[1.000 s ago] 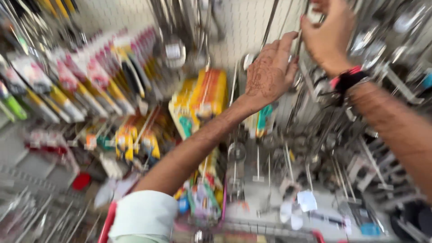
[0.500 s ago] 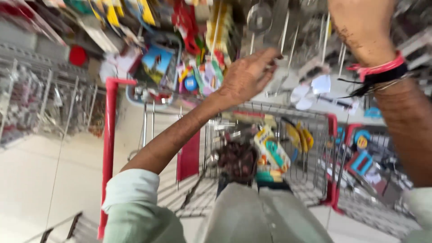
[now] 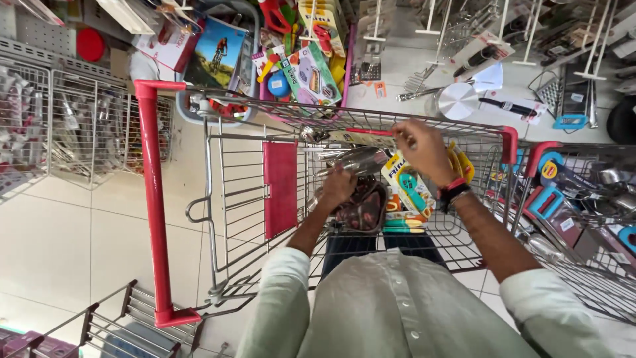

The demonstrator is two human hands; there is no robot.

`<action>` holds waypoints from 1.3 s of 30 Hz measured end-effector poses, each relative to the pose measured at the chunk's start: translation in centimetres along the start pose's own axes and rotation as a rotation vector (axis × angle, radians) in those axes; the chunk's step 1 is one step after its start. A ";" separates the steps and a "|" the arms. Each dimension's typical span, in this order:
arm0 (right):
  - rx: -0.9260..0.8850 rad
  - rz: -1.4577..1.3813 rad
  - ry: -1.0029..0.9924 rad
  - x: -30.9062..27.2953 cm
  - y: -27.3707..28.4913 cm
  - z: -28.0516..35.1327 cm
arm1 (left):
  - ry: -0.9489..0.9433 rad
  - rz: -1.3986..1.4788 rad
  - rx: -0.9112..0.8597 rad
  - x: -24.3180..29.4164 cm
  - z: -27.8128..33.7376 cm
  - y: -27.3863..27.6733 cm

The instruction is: Selecting and arranging various metal kitchen utensils in a shopping cart and on store shelves.

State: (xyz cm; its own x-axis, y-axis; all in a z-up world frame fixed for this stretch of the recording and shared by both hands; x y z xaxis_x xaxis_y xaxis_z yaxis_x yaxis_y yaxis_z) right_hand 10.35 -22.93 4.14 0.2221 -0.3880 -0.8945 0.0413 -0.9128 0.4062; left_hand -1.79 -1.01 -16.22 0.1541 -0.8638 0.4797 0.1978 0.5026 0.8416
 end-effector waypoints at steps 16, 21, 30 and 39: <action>-0.361 0.246 -0.283 6.5 -3.9 13.9 | 0.275 -0.161 -0.349 -4.5 10.4 -3.2; -0.332 0.214 -0.389 7.9 -3.1 16.4 | 0.533 -0.279 -0.174 -9.0 13.1 0.8; -0.306 0.111 -0.448 8.8 -2.9 18.7 | 0.746 -0.314 -0.392 -10.1 13.5 -1.2; -0.252 0.167 -0.497 10.0 -0.6 20.4 | 0.509 -0.296 -0.226 -6.4 13.4 3.3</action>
State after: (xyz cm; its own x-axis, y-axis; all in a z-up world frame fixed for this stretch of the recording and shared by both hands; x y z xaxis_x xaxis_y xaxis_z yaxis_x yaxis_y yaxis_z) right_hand -7.29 -28.82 -8.87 -0.2359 -0.5927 -0.7701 0.2893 -0.7994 0.5266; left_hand -15.05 5.67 -13.21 0.4919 -0.8706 0.0097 0.4936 0.2880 0.8206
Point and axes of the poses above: each hand's wrist, its own z-axis away from the middle knuckle, its own y-axis out of the back of the hand, x = y × z, the point moved 4 cm from there along -z, towards the middle knuckle, and after that the axes turned 14 degrees about x, right-handed, at the moved point
